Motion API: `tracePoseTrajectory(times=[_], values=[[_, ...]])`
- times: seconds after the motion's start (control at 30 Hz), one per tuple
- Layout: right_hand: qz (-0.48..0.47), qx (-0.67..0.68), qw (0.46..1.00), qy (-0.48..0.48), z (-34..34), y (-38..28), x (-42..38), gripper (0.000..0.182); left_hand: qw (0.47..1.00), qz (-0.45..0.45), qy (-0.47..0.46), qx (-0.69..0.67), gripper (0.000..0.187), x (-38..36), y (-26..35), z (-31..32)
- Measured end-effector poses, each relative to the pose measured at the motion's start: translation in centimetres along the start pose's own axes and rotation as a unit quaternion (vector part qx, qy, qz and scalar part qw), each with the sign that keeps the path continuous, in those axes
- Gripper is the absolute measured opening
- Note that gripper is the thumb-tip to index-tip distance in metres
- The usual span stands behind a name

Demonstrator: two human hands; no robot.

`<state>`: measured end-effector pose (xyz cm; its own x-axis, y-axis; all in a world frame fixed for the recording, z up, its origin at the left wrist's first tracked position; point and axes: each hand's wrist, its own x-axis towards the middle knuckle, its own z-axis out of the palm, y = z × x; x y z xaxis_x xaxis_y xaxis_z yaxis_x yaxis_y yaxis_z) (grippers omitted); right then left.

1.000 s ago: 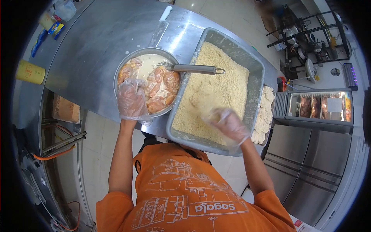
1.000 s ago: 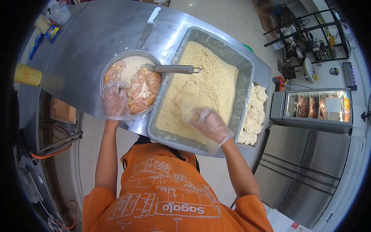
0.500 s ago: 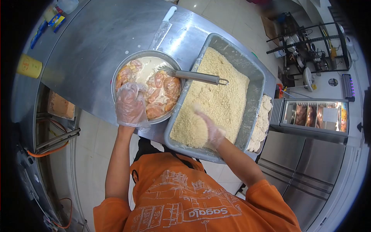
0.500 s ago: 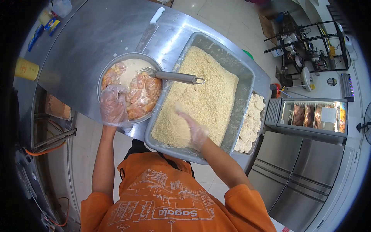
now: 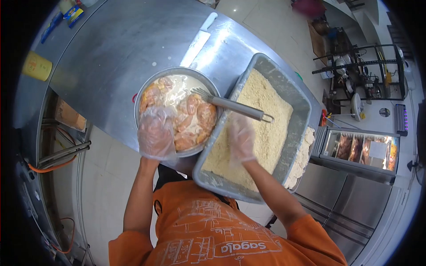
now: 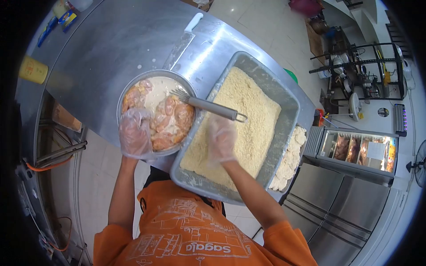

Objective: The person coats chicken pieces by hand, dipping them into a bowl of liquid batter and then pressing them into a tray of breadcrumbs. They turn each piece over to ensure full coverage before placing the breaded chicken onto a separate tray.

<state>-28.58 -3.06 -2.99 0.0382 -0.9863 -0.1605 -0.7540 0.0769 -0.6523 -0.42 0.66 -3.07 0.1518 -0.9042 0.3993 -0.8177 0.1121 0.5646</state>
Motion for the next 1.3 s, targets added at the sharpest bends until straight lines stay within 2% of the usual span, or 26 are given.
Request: tracePoseTrajectory(times=[0.07,0.1,0.13,0.2,0.23,0.3,0.33,0.37,0.4,0.43,0.47,0.53,0.63,0.67,0.73,0.77,0.87,0.93,1.0,1.03,1.07,1.1,1.13,1.17,1.23,1.3], values=[[0.019,-0.004,1.0,0.009,-0.1,1.0,1.3,0.05,0.999,0.018,-0.012,0.027,0.02,-0.9,0.2,-0.4],[-0.083,-0.1,0.99,0.054,0.5,1.8,0.5,0.053,0.999,0.009,-0.027,0.036,0.021,-0.9,0.4,-0.3],[-0.196,-0.189,0.957,0.104,1.2,2.3,1.5,0.057,0.999,0.015,-0.032,0.009,0.021,-0.9,0.2,0.0],[-0.175,-0.282,0.937,0.106,2.0,4.9,0.6,0.057,0.994,0.036,-0.055,-0.084,0.024,-2.3,-0.5,-0.2],[-0.176,-0.33,0.923,0.094,2.5,6.4,1.4,0.057,0.997,0.01,-0.065,-0.031,0.022,-4.1,-0.9,1.9],[-0.176,-0.166,0.97,-0.015,0.4,5.0,1.9,0.051,0.996,-0.009,-0.028,-0.088,0.028,-2.3,0.6,0.1],[-0.18,-0.074,0.979,-0.063,-0.4,4.3,2.5,0.049,0.993,-0.025,-0.064,-0.096,0.033,-1.9,0.6,0.0],[-0.19,-0.002,0.978,-0.085,-0.3,4.4,2.5,0.046,0.994,-0.041,-0.017,-0.099,0.028,-1.6,1.6,-0.5],[-0.206,0.056,0.973,-0.087,-0.5,5.1,2.4,0.044,0.998,0.02,-0.05,-0.038,0.029,-3.8,1.3,2.1],[-0.202,0.105,0.973,-0.047,1.9,7.6,3.0,0.047,0.993,0.089,-0.074,0.031,0.03,-4.3,-0.3,4.2],[-0.2,0.154,0.968,-0.007,4.4,10.1,3.7,0.05,0.999,0.047,0.007,0.026,0.028,-0.2,2.0,0.5],[-0.149,-0.048,0.988,-0.011,1.6,7.7,3.0,0.053,0.983,-0.059,-0.17,-0.03,0.03,0.9,2.8,-0.6],[-0.052,-0.231,0.964,-0.118,0.7,5.8,1.9,0.058,0.997,-0.003,-0.075,0.023,0.034,-0.1,2.7,-1.4],[-0.084,-0.25,0.958,-0.109,1.3,5.5,1.2,0.06,0.997,-0.005,-0.07,0.028,0.035,-1.1,2.0,-1.2],[-0.281,-0.292,0.912,0.06,2.1,7.0,-0.6,0.059,0.998,0.008,-0.053,0.041,0.036,-1.5,1.2,0.8],[-0.247,-0.226,0.941,0.048,1.4,2.4,-0.3,0.058,0.998,0.019,-0.042,0.052,0.036,-1.0,1.2,1.5],[-0.256,-0.324,0.91,0.043,1.8,5.4,0.0,0.058,0.998,0.042,0.013,0.035,0.032,-1.8,0.7,2.2],[-0.301,-0.184,0.932,0.077,1.2,2.9,0.1,0.06,0.991,0.011,-0.127,0.039,0.024,0.5,1.9,-0.4],[-0.27,-0.163,0.947,0.062,1.0,5.7,1.9,0.06,0.996,0.026,-0.082,0.001,0.011,0.6,1.6,-0.2],[-0.268,-0.271,0.907,0.18,1.3,7.3,2.0,0.057,0.989,-0.031,-0.137,-0.041,0.017,0.9,1.4,-0.6],[-0.1,-0.12,0.976,0.155,-0.5,6.1,2.1,0.057,0.992,-0.04,-0.112,-0.042,0.024,0.3,0.4,0.2],[0.065,0.049,0.988,0.134,-2.3,5.5,1.6,0.058,0.994,-0.05,-0.087,-0.044,0.033,-0.3,-0.5,1.1],[0.198,0.161,0.96,0.116,-3.4,5.2,1.1,0.057,0.996,-0.04,-0.069,-0.03,0.031,0.0,-0.6,1.1],[0.252,0.213,0.944,0.026,-4.3,4.7,0.2,0.057,0.998,-0.033,-0.051,-0.014,0.028,0.2,-0.4,0.9],[0.307,0.293,0.9,-0.098,-5.1,2.8,-2.2,0.055,0.998,-0.051,-0.032,0.006,0.018,1.1,1.4,-0.5],[0.259,0.339,0.898,-0.108,-5.1,2.5,-3.3,0.054,0.999,-0.034,-0.031,0.01,0.015,2.4,2.6,-1.2]])
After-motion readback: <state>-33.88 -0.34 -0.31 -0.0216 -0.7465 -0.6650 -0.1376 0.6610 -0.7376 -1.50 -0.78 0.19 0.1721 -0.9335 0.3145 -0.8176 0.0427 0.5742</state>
